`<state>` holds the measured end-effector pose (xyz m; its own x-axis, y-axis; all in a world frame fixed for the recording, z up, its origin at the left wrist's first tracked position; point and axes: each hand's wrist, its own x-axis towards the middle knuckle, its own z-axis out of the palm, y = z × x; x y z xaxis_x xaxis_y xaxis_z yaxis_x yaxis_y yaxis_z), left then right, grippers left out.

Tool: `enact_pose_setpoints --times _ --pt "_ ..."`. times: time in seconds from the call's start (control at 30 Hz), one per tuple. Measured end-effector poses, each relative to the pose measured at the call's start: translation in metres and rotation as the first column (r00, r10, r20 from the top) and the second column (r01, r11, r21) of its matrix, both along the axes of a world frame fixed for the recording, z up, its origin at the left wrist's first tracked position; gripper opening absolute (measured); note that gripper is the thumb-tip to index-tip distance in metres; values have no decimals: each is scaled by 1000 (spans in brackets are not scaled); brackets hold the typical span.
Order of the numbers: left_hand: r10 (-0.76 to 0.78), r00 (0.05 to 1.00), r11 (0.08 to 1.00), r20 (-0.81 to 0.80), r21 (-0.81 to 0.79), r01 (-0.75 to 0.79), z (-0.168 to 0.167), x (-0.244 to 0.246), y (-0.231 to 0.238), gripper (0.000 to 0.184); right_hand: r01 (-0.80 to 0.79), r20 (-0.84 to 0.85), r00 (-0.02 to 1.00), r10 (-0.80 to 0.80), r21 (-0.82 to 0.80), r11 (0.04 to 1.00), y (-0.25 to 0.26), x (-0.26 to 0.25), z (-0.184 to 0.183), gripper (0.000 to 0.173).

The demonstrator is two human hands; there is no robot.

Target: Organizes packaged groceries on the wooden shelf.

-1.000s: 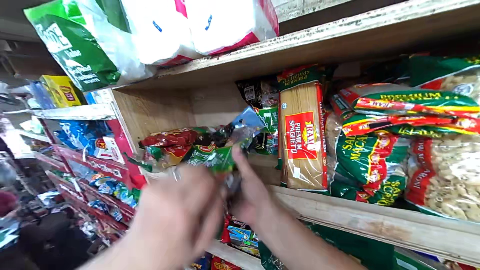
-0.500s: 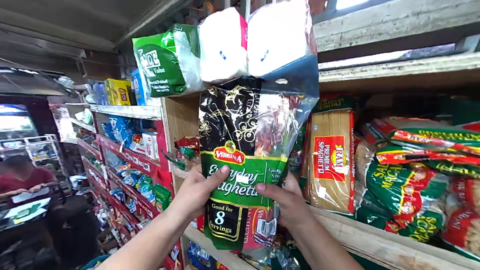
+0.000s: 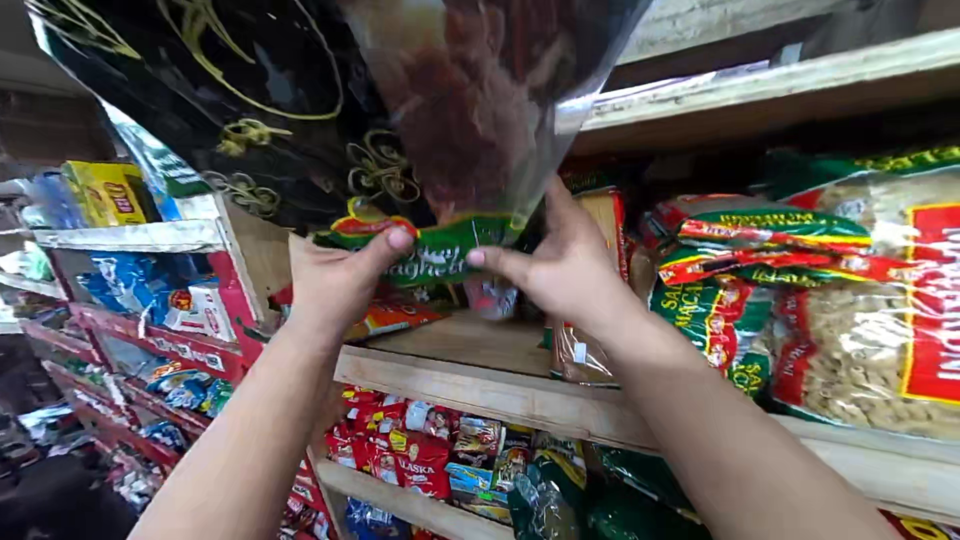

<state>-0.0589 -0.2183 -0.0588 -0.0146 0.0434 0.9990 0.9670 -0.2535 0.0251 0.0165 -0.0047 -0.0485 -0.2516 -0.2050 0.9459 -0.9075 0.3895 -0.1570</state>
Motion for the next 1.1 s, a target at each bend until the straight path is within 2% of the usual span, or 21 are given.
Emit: enact_pose_setpoints --times 0.07,0.13,0.17,0.23,0.33,0.4,0.47,0.6,0.7,0.77,0.83,0.87,0.9,0.93,0.97,1.0,1.03,1.07,1.1 --pt "-155 968 988 196 45 149 -10 -19 21 44 218 54 975 -218 0 976 7 -5 -3 69" --pt "-251 843 968 476 106 228 -28 -37 46 37 435 206 873 -441 76 897 8 -3 -6 68" --pt "-244 784 968 571 98 230 -39 -46 56 34 521 249 803 -542 149 840 9 -2 -7 68" --pt "-177 707 974 685 22 224 -51 -68 69 34 646 191 712 -676 198 737 13 2 -10 69" --pt "-72 638 987 767 -37 157 -30 -90 86 35 719 -39 693 -720 121 685 23 20 -26 57" --pt "34 560 986 828 -119 116 -12 -100 98 34 736 -166 677 -717 117 667 30 31 -45 46" --pt "116 531 979 839 -187 81 -3 -118 115 34 770 -266 633 -727 110 629 40 36 -67 35" --pt "322 479 945 816 -304 -118 -6 -163 160 44 845 -273 525 -806 54 532 73 28 -97 30" --pt "366 498 931 786 -301 -209 -6 -181 167 41 818 -241 554 -797 -18 574 87 26 -102 27" --pt "380 523 924 763 -288 -250 -5 -177 159 48 810 -244 566 -788 -17 587 85 27 -104 26" --pt "479 553 878 682 -372 -302 1 -160 145 73 821 -267 550 -791 3 570 83 25 -106 26" --pt "570 572 820 590 -452 -351 3 -147 137 87 820 -278 549 -788 0 572 82 25 -107 26" --pt "667 602 732 439 -538 -418 3 -133 129 100 820 -285 547 -787 -9 572 82 25 -109 27" --pt "740 635 609 220 -621 -495 -1 -116 122 110 823 -288 540 -791 -16 568 82 26 -109 27" --pt "760 649 449 -35 -693 -564 -8 -101 116 121 827 -288 535 -794 -17 562 81 26 -110 27" --pt "714 631 288 -302 -696 -658 -17 -95 114 128 831 -290 530 -797 -11 556 80 26 -110 26" --pt "632 588 183 -505 -640 -746 -29 -96 114 132 835 -285 529 -800 6 550 79 25 -110 26" --pt "569 543 131 -618 -584 -801 -40 -103 117 132 840 -284 526 -802 25 542 77 25 -111 27" --pt "542 529 107 -653 -571 -814 -48 -108 121 131 845 -283 522 -804 43 533 76 24 -111 27"
